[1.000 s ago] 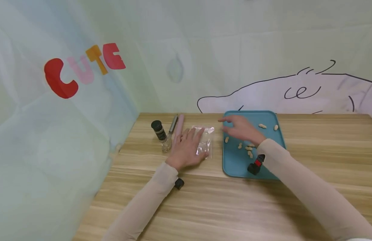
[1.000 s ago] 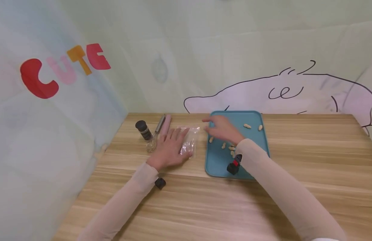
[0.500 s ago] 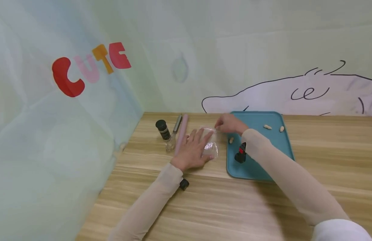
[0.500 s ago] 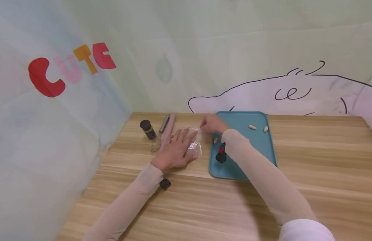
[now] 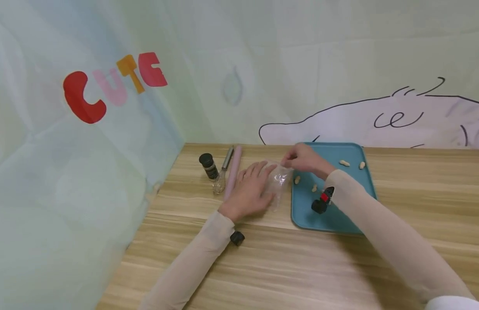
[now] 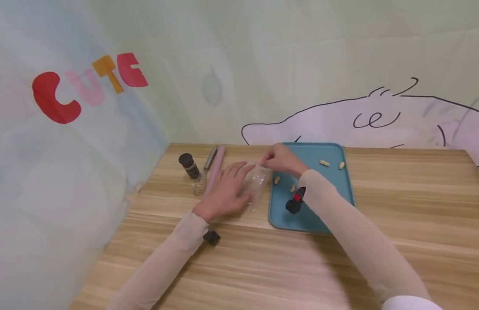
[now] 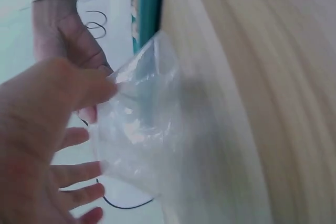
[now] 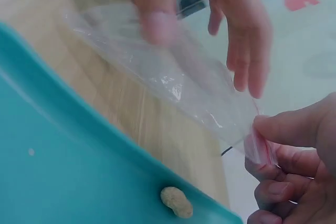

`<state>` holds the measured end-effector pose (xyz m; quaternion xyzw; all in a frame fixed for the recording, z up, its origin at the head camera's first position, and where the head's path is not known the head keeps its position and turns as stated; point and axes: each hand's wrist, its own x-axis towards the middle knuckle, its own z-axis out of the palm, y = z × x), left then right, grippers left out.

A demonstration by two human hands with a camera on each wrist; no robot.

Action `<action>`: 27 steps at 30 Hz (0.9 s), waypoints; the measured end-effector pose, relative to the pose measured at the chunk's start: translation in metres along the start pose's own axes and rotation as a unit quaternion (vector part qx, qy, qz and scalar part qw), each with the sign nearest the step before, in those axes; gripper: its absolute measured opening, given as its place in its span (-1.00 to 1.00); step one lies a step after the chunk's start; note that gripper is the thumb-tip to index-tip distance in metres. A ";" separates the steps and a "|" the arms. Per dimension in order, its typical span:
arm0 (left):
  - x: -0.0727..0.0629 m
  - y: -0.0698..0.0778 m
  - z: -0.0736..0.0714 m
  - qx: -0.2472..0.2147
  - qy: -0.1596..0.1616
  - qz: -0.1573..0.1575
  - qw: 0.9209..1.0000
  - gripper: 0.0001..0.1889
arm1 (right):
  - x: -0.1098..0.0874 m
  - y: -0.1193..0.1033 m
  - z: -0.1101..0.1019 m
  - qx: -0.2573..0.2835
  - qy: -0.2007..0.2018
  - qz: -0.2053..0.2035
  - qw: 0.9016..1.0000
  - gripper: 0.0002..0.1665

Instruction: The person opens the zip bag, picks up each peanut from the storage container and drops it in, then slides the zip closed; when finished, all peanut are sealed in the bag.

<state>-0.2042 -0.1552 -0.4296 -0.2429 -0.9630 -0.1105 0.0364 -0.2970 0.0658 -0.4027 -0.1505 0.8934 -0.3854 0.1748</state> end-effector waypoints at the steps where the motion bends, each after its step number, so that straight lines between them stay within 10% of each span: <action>1: 0.001 0.002 -0.002 -0.011 0.024 0.005 1.000 -0.26 | -0.004 0.000 -0.001 0.008 0.003 0.004 1.000 -0.74; 11: 0.013 0.016 -0.006 -0.033 0.197 0.069 0.977 -0.70 | -0.035 -0.005 -0.006 0.087 -0.009 0.012 0.996 -0.82; 27: 0.011 0.021 -0.011 0.011 0.280 0.147 0.949 -0.94 | -0.048 -0.004 -0.001 0.224 -0.039 0.010 0.974 -0.74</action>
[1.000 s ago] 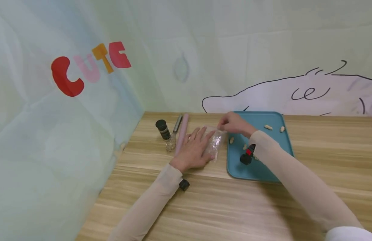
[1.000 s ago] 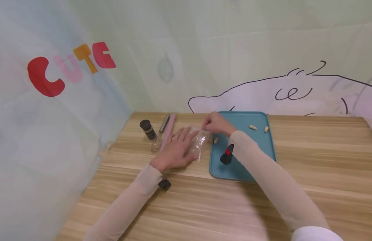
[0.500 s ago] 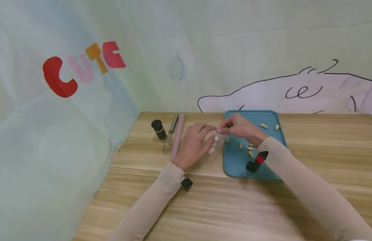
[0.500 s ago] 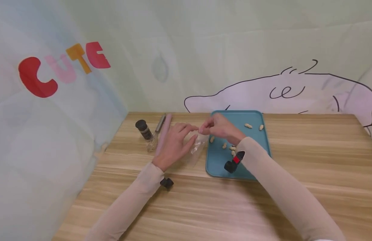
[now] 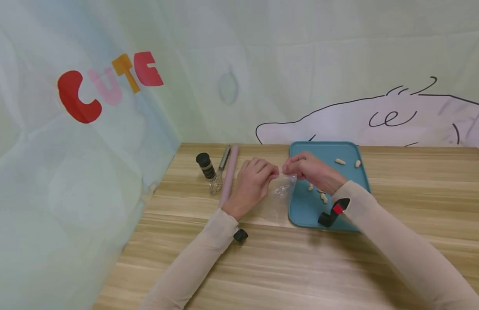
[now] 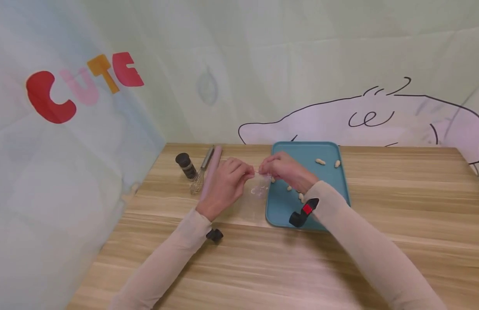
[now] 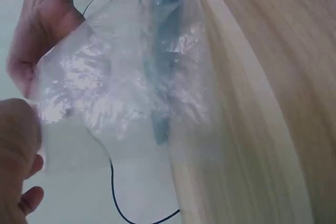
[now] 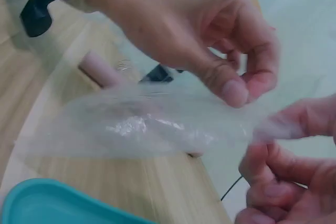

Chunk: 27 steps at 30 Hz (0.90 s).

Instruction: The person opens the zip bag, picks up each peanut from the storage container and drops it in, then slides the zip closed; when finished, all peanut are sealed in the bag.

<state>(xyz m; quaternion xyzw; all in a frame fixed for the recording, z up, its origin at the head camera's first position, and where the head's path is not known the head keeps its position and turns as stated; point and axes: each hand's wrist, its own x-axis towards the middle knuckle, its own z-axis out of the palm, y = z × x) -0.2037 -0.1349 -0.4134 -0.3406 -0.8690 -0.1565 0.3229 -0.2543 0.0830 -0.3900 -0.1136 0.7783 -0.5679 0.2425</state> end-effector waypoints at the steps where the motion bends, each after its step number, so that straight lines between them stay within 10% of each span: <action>1: -0.001 0.000 -0.001 0.007 0.003 0.009 1.000 -0.92 | 0.000 0.000 0.001 -0.013 0.019 0.002 1.000 -0.73; 5: -0.003 0.002 -0.004 0.010 0.000 0.019 1.000 -0.90 | 0.000 0.001 0.001 -0.069 0.097 0.023 0.993 -0.67; 9: -0.003 0.007 -0.004 -0.073 -0.040 -0.102 0.991 -0.69 | -0.001 0.001 0.002 -0.045 0.112 0.045 0.992 -0.64; 13: 0.000 0.015 0.002 -0.155 -0.099 -0.296 0.937 0.06 | -0.001 0.001 0.006 0.018 0.091 0.050 0.994 -0.66; 17: 0.003 0.019 0.013 -0.177 -0.146 -0.387 0.893 0.23 | -0.002 0.005 0.008 0.055 0.068 0.048 0.995 -0.65; 23: -0.001 0.015 0.020 -0.180 -0.125 -0.382 0.898 -0.17 | -0.002 0.018 -0.001 -0.038 0.066 -0.006 0.997 -0.61; 27: -0.004 0.013 0.018 -0.179 -0.114 -0.361 0.908 -0.25 | 0.002 0.033 -0.010 -0.242 0.067 -0.081 0.965 -0.69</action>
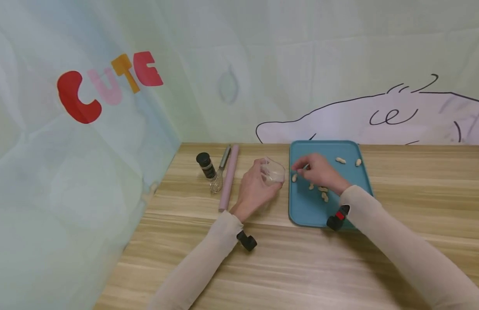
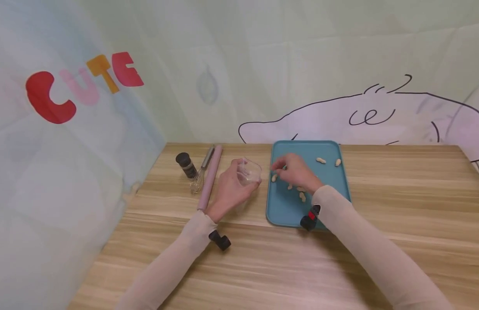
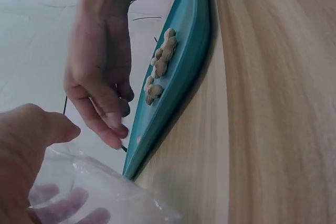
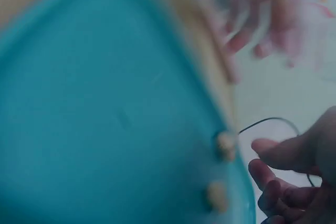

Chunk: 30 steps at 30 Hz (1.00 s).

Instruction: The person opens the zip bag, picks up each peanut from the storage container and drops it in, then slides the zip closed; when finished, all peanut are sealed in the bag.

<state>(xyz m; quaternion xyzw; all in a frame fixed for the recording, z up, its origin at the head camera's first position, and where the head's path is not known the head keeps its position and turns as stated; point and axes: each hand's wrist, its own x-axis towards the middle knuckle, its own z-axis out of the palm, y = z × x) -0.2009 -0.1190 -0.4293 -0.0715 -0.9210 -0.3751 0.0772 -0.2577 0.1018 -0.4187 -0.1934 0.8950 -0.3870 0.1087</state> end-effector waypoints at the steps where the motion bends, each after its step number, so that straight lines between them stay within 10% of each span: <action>1: 0.000 -0.001 0.000 0.000 0.001 0.007 1.000 -0.27 | 0.001 0.004 0.001 -0.043 -0.002 -0.020 0.999 -0.71; 8: -0.002 0.001 0.001 0.016 -0.002 0.026 1.000 -0.28 | 0.004 0.016 0.010 -0.140 -0.003 -0.083 0.987 -0.88; 16: -0.002 0.001 0.002 0.024 -0.015 0.025 0.999 -0.25 | -0.006 0.006 -0.002 -0.057 0.039 -0.044 0.997 -0.78; 23: -0.002 0.000 0.002 0.030 -0.019 0.024 0.999 -0.26 | -0.021 -0.020 -0.011 -0.053 0.109 -0.115 0.986 -0.78; 30: -0.002 -0.001 0.005 0.034 -0.019 0.036 0.999 -0.25 | -0.026 -0.034 -0.007 -0.047 0.082 -0.122 0.988 -0.82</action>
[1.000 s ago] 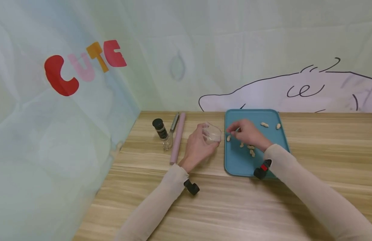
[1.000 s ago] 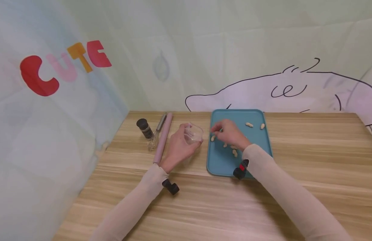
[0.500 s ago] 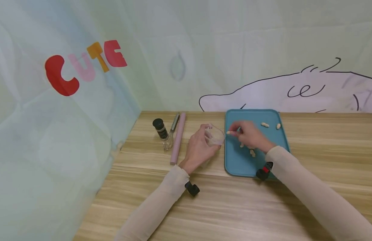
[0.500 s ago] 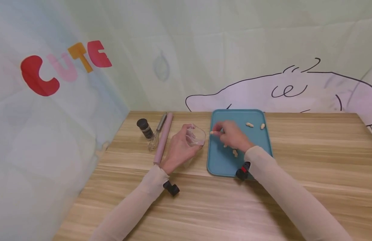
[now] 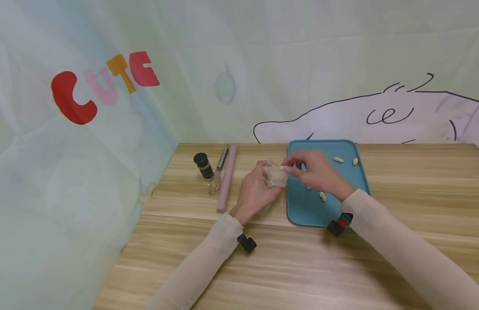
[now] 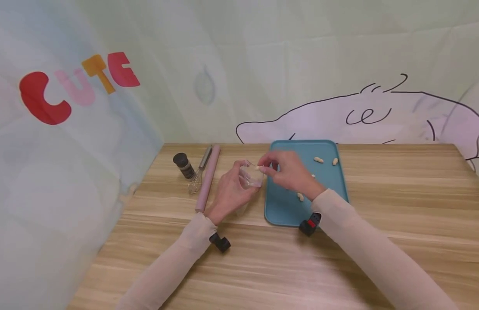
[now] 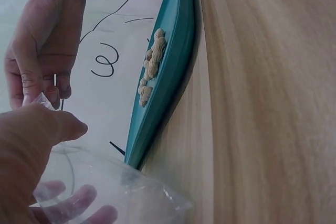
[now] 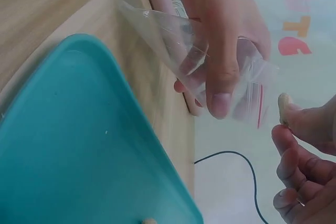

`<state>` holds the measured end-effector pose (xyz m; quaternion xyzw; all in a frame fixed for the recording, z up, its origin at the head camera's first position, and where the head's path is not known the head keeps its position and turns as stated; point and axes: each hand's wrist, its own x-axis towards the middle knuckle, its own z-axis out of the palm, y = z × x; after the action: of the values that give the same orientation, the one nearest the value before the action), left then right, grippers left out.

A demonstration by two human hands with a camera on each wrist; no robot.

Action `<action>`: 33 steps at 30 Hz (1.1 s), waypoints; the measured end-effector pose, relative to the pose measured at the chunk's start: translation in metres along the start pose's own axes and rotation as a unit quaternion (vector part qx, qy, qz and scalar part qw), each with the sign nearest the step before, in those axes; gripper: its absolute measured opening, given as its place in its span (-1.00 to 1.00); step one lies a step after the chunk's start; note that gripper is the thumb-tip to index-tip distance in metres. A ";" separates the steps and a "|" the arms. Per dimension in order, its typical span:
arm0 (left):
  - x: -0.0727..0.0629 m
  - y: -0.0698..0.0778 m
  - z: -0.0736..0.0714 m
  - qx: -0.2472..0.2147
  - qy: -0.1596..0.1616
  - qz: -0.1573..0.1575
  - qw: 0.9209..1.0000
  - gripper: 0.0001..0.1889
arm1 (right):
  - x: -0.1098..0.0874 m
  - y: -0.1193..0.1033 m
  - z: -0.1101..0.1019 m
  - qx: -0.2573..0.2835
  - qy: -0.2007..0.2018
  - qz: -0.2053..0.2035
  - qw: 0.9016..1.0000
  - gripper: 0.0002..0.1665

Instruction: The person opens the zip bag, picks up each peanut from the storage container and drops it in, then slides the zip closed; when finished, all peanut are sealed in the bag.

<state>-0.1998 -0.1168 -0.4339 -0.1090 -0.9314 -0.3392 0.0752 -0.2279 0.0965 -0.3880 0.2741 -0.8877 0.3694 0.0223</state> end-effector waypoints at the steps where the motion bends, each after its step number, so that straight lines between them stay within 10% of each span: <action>1: 0.000 0.000 0.000 0.001 0.000 0.000 1.000 -0.25 | 0.000 -0.001 0.001 0.003 -0.004 0.002 1.000 -0.83; 33: 0.000 -0.003 0.000 0.014 -0.011 -0.009 1.000 -0.26 | -0.011 0.037 -0.003 0.006 -0.038 0.027 0.999 -0.79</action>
<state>-0.2006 -0.1190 -0.4362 -0.1037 -0.9376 -0.3256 0.0638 -0.2371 0.1250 -0.4121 0.2641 -0.8926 0.3647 -0.0235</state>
